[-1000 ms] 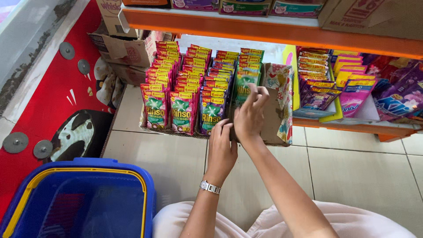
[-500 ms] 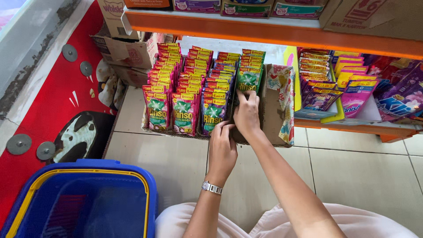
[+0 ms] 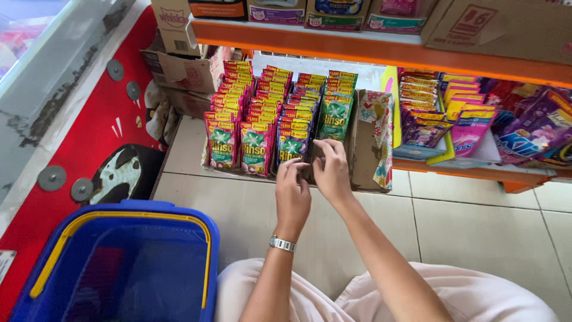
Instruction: The person sits on the floor and repeatedly picks up Rinso detergent packets from a cardboard display box, then places them into a blue plastic basket. The person arranges the packets neatly inside the basket throughout the clip.
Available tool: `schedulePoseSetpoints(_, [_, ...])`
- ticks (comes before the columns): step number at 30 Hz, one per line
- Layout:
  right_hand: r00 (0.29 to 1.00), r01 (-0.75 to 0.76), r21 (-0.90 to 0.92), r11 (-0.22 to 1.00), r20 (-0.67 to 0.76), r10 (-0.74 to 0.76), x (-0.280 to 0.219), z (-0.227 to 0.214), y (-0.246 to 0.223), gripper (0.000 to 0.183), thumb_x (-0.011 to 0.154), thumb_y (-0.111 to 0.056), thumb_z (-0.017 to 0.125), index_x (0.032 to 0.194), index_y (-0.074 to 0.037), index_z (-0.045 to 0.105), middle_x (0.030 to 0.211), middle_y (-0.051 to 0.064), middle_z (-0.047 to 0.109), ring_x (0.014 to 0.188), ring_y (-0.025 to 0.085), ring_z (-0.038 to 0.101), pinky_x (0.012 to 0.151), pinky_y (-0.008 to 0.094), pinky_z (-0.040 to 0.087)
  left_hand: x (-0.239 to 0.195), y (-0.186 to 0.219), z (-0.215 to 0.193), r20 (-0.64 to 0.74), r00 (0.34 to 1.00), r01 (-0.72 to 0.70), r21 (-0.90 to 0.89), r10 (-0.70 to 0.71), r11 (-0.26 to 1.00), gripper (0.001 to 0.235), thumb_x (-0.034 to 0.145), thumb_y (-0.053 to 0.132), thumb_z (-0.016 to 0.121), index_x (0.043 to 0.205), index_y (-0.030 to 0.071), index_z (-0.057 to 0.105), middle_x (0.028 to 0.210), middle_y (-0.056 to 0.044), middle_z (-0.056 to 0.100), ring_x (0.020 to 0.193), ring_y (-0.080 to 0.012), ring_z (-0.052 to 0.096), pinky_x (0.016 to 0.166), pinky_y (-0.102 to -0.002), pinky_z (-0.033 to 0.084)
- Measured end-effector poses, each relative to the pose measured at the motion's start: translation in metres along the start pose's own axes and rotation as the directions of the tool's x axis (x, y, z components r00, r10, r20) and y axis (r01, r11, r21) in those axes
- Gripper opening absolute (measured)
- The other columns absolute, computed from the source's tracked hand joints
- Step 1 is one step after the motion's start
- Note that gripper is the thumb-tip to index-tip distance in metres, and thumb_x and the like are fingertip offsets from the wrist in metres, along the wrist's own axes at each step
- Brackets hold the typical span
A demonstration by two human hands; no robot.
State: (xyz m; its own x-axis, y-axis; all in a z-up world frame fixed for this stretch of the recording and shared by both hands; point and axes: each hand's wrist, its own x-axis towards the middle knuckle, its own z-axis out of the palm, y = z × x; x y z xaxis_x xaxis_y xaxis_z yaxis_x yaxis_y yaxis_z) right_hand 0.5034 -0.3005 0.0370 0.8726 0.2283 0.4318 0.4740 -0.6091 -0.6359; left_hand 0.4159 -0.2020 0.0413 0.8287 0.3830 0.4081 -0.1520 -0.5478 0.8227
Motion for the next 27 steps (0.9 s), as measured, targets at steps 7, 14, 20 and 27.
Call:
schedulePoseSetpoints(7, [0.986,0.137,0.246,0.960,0.056,-0.155,-0.044,-0.024,-0.111,0.038,0.085,0.002,0.065,0.116,-0.019,0.074,0.112,0.006,0.065,0.113,0.028,0.067,0.093,0.035,0.059,-0.020,0.062,-0.113,-0.241,0.970,0.004,-0.049,-0.015,0.999,0.039,0.081,-0.010,0.059,0.112,0.011,0.067,0.111,-0.011,0.063,0.107,-0.0338,0.065,0.089,-0.039,0.057])
schedulePoseSetpoints(14, [0.784,0.294,0.566,0.770,0.318,-0.533,-0.121,0.029,-0.241,0.025,0.091,-0.005,0.060,0.112,-0.015,0.070,0.102,0.009,0.070,0.103,0.033,0.069,0.088,0.044,0.059,-0.117,0.063,-0.298,-0.230,0.973,0.117,0.386,-0.028,0.915,0.033,0.083,-0.005,0.062,0.112,0.011,0.068,0.100,-0.011,0.064,0.096,-0.0334,0.066,0.083,-0.043,0.057])
schedulePoseSetpoints(20, [0.272,0.261,0.582,0.770,0.721,-0.637,-0.208,0.096,-0.312,0.019,0.096,-0.006,0.055,0.109,-0.007,0.069,0.103,0.015,0.072,0.096,0.035,0.073,0.080,0.047,0.061,-0.259,-0.005,-0.395,-0.217,0.708,0.647,0.580,-0.672,0.495,0.022,0.101,0.011,0.060,0.121,0.008,0.069,0.108,-0.015,0.071,0.101,-0.0372,0.072,0.083,-0.052,0.060])
schedulePoseSetpoints(27, [-0.049,0.446,0.522,0.727,0.826,-0.562,-0.297,0.181,-0.330,0.030,0.093,-0.010,0.065,0.122,-0.006,0.071,0.107,0.019,0.072,0.099,0.042,0.072,0.084,0.051,0.060,-0.364,-0.133,-0.393,-0.211,0.520,0.702,0.657,-0.827,0.274,0.026,0.085,0.024,0.070,0.109,0.017,0.078,0.098,-0.019,0.077,0.099,-0.0407,0.075,0.080,-0.054,0.061])
